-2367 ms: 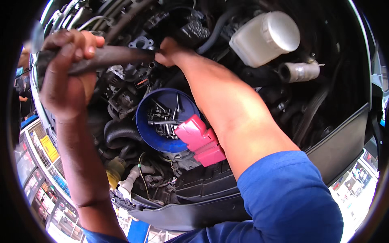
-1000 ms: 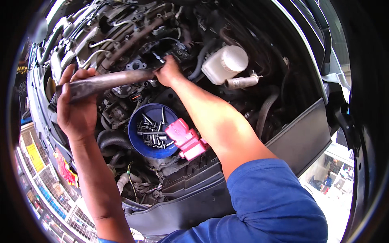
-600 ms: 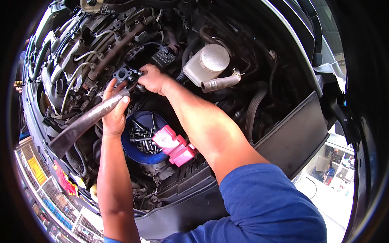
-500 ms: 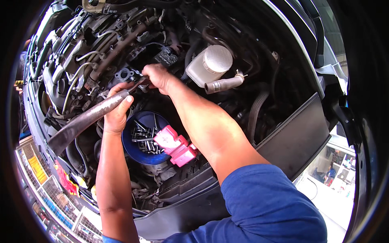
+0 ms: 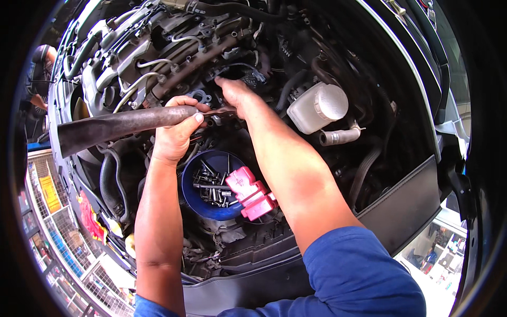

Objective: Loosen and tighten components in an engine bay using a ratchet and socket.

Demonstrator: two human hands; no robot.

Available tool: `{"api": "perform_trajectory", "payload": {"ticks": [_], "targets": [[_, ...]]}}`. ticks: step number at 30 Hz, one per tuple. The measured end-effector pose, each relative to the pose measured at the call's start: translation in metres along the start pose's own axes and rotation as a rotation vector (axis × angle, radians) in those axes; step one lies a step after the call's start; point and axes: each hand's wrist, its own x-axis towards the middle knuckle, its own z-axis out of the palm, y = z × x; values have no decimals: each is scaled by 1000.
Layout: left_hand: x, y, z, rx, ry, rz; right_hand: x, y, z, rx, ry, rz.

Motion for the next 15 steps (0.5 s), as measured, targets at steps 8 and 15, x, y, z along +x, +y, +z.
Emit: {"api": "perform_trajectory", "payload": {"ticks": [8, 15], "targets": [[-41, 21, -8, 35, -7, 216, 59, 11, 21, 423, -358, 143], [-97, 35, -23, -95, 49, 230, 78, 19, 33, 471, -407, 109]]}}
